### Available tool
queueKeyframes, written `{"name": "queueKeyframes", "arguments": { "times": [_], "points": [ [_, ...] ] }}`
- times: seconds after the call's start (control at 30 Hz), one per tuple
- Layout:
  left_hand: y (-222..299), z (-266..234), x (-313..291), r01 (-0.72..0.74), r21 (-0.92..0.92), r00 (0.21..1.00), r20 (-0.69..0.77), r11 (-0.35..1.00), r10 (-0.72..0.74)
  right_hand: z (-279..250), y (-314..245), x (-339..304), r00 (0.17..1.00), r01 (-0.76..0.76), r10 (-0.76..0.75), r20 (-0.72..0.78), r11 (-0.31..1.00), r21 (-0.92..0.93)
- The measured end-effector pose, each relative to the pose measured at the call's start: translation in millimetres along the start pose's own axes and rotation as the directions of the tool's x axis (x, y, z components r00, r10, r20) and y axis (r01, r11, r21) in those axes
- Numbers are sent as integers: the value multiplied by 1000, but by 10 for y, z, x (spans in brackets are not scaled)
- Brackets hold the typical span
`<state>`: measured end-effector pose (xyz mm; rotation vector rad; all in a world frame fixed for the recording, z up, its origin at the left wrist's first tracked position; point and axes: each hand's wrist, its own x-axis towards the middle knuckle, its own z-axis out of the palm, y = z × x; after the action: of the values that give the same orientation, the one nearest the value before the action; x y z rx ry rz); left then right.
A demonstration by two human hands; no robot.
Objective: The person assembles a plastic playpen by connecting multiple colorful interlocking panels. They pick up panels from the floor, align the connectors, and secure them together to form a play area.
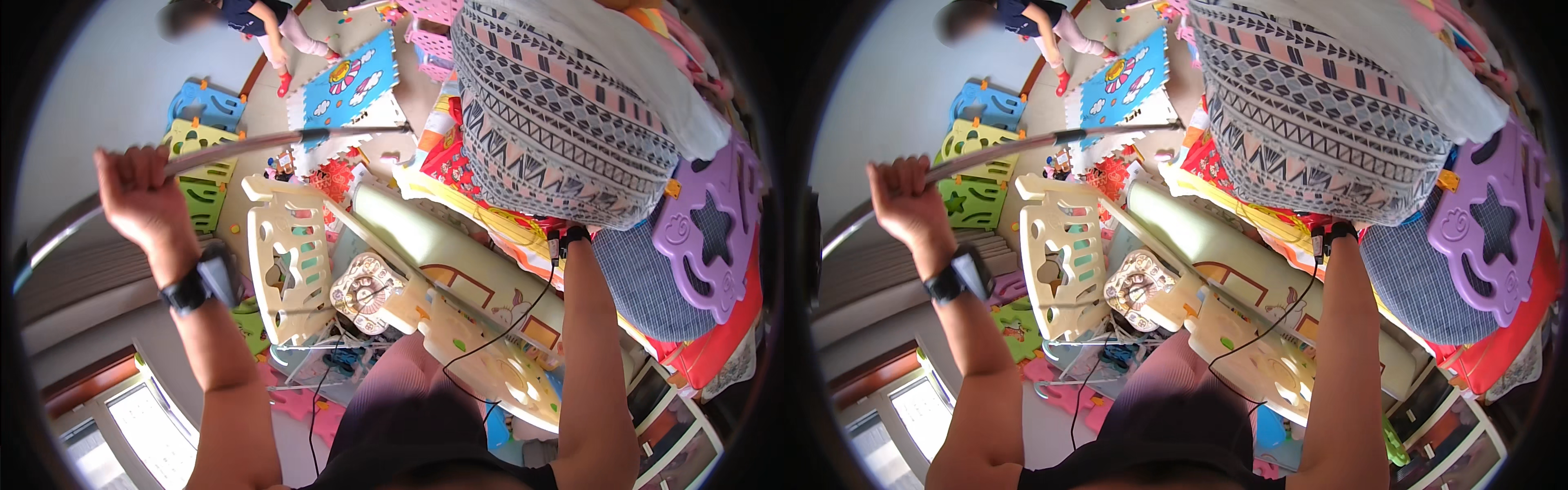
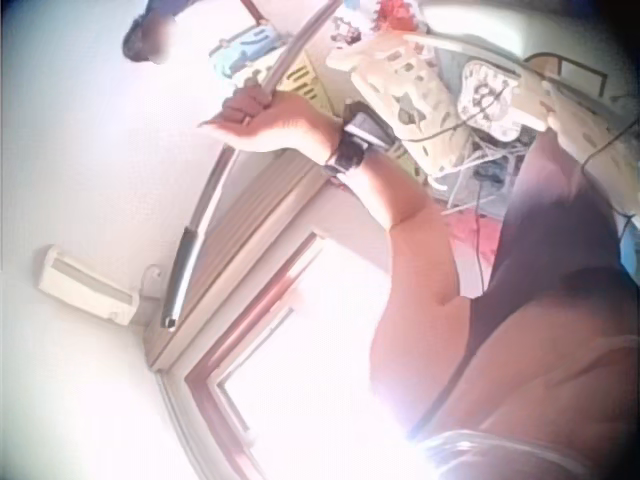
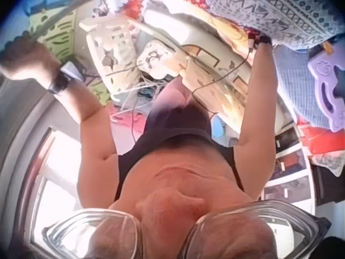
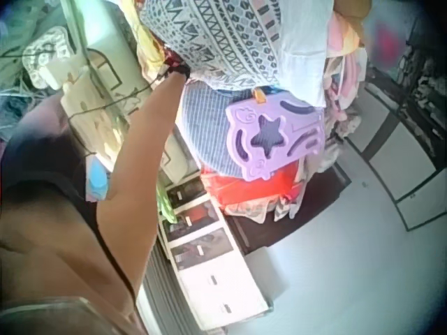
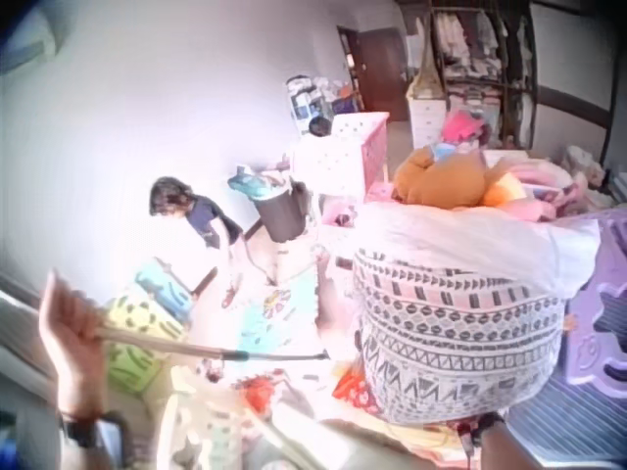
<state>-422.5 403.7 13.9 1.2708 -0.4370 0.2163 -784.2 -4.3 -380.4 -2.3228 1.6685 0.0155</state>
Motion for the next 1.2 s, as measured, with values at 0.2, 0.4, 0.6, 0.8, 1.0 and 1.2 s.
{"name": "queueKeyframes", "arguments": {
  "times": [0.2, 0.4, 0.6, 0.8, 1.0, 1.2],
  "points": [
    [1562, -1041, -298, -78, -112, 986, 139, 991, 93, -169, 81, -147, 1000, -2, 2, -2, 996, 91],
    [2273, -984, -816, -161, 179, 967, -168, 971, 192, 4, 711, -1204, 978, 173, -123, -166, 928, 330],
    [2757, -983, -1337, -65, 218, 968, -222, 974, 114, -237, 1359, -3531, 762, 208, -398, 511, 898, 389],
    [2774, -248, -1998, 212, 65, 965, -174, 975, -198, -528, 1722, -4375, 656, 49, -415, 631, 857, 513],
    [2415, 340, -2953, 487, -127, 844, 322, 864, -429, -867, 1591, -4477, 582, -305, -529, 618, 562, 769],
    [2496, 787, -4037, 655, -29, 631, 571, 755, -525, -1134, 1456, -4523, 616, -776, -636, 465, -591, 220]
  ]
}}
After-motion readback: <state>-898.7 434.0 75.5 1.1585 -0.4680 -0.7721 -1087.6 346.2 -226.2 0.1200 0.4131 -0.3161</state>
